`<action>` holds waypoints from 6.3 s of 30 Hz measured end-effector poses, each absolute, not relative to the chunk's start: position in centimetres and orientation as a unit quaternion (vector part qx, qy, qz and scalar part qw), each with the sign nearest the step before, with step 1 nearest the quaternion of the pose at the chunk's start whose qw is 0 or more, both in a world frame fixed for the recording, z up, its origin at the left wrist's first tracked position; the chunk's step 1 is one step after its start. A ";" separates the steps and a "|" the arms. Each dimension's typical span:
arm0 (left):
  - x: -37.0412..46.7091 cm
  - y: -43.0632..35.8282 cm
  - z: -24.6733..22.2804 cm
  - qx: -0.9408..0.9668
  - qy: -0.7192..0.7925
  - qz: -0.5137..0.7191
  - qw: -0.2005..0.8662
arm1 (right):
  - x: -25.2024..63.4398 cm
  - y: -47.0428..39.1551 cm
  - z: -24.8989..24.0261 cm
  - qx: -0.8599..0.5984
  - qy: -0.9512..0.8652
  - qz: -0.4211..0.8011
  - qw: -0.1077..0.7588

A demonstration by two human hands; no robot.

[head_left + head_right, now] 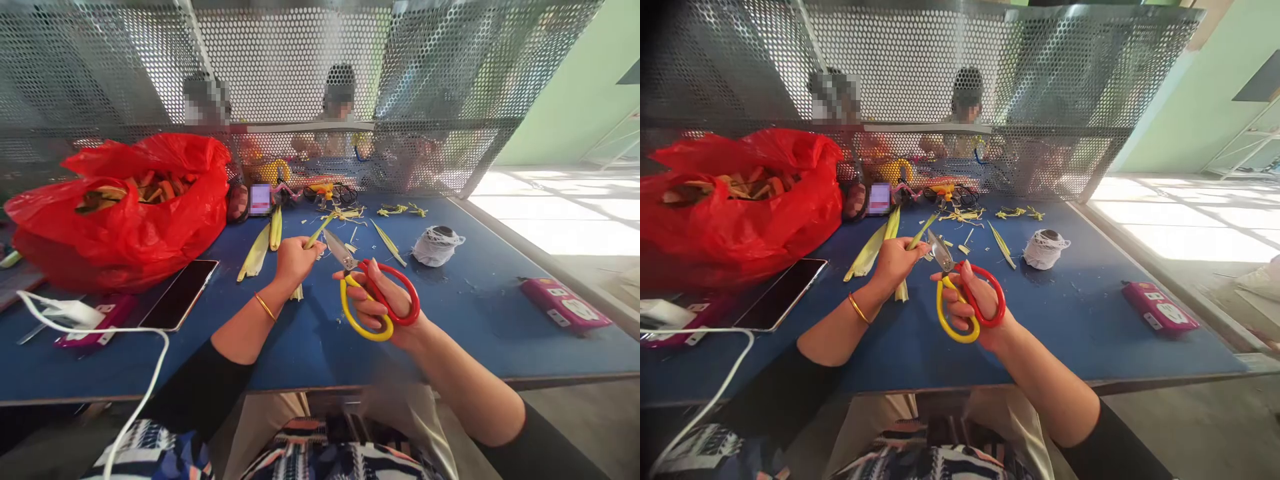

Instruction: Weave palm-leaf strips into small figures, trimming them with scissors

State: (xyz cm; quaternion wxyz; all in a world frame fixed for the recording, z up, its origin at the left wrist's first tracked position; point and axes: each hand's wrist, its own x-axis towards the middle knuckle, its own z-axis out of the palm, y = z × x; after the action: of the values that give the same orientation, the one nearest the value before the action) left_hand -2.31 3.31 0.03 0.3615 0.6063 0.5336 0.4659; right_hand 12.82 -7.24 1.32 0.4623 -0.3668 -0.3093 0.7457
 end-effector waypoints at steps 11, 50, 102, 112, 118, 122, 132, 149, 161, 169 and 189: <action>-2.7 3.3 1.6 0.408 0.463 0.462 0.637 | 15.7 -6.8 1.1 -0.686 -0.725 0.042 -0.036; -1.5 3.0 -0.1 0.184 0.280 0.344 0.877 | 12.9 -0.2 0.0 -0.370 -0.893 -0.004 0.255; -0.1 1.5 -0.3 0.175 0.380 0.401 0.815 | 15.4 0.2 1.4 -0.394 -0.783 0.203 0.438; 0.0 1.2 -0.3 0.212 0.332 0.351 0.849 | 15.6 0.6 0.9 -0.468 -0.708 0.242 0.471; 0.0 1.1 -0.6 0.222 0.337 0.316 0.859 | 15.0 0.2 1.4 -0.459 -0.708 0.258 0.470; 0.0 1.0 -0.5 0.214 0.358 0.321 0.850 | 14.8 0.0 1.3 -0.468 -0.692 0.246 0.492; 0.0 0.7 -0.1 0.370 0.406 0.334 0.766 | 16.2 0.9 2.2 -0.460 -0.622 0.389 0.500; -0.3 1.2 -1.2 0.187 0.320 0.346 0.862 | 15.8 -0.7 2.3 -0.346 -0.852 0.184 0.347; 0.2 0.9 -0.3 0.174 0.304 0.396 0.849 | 15.4 -0.8 2.0 -0.354 -0.876 0.012 0.327; -0.4 1.5 -1.0 0.243 0.265 0.336 0.871 | 16.2 -0.2 2.1 -0.400 -0.806 0.202 0.388; -0.1 1.2 -0.8 0.213 0.304 0.323 0.871 | 15.9 -0.3 2.2 -0.473 -0.760 0.200 0.399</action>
State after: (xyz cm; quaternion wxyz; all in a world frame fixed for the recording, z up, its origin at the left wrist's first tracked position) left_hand -0.09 1.16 -0.83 0.8706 0.2127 0.3043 0.3227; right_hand 15.89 -0.28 2.21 0.3987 -0.4727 -0.7600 0.1998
